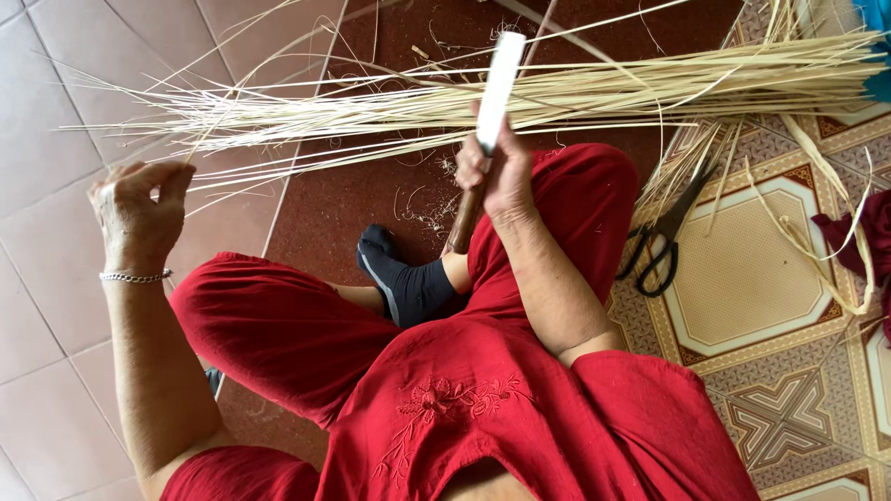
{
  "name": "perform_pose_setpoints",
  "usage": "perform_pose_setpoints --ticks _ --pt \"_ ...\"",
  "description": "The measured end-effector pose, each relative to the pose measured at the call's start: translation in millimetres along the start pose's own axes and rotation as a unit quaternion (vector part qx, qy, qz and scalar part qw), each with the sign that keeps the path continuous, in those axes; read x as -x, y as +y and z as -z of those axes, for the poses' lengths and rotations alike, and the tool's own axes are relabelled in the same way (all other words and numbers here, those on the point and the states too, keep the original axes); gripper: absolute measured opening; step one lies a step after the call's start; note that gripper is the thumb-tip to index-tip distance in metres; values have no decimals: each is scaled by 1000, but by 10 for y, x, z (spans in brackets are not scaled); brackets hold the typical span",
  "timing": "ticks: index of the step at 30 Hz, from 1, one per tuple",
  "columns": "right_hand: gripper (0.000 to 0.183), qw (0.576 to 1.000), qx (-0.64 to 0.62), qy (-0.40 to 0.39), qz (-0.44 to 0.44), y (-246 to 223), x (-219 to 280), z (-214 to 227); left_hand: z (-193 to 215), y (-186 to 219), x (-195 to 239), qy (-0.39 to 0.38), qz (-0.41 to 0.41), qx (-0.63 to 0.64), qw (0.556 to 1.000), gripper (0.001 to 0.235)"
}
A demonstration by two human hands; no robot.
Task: The person sits on the floor and processes long, thin plant fibers. They use a knife to split and shave the fibers, occasionally using scissors to trim them. The person handles the fibers by hand, separating and aligning them throughout the process.
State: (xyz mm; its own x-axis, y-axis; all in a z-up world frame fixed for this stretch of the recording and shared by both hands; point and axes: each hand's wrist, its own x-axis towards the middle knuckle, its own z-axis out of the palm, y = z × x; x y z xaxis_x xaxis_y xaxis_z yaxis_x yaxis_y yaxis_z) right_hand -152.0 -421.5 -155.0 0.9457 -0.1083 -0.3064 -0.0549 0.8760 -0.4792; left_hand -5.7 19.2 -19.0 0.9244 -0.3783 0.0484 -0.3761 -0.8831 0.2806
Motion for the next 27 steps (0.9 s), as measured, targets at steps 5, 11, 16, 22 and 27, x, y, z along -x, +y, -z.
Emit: perform_pose_setpoints --ticks 5,11,16,22,27 --pt "60 994 -42 91 51 -103 -60 205 -46 -111 149 4 55 61 997 11" --pt "62 995 19 77 65 -224 12 0 -168 -597 424 22 77 -23 997 9" --pt "63 991 124 -41 21 -367 117 -231 -383 -1094 727 -52 208 -64 975 13" --pt "69 985 150 -78 -25 -386 145 -344 -492 -1064 993 -73 236 -16 969 13" --pt "76 990 126 -62 -34 -368 90 -257 -100 -656 1100 30 220 188 957 9"
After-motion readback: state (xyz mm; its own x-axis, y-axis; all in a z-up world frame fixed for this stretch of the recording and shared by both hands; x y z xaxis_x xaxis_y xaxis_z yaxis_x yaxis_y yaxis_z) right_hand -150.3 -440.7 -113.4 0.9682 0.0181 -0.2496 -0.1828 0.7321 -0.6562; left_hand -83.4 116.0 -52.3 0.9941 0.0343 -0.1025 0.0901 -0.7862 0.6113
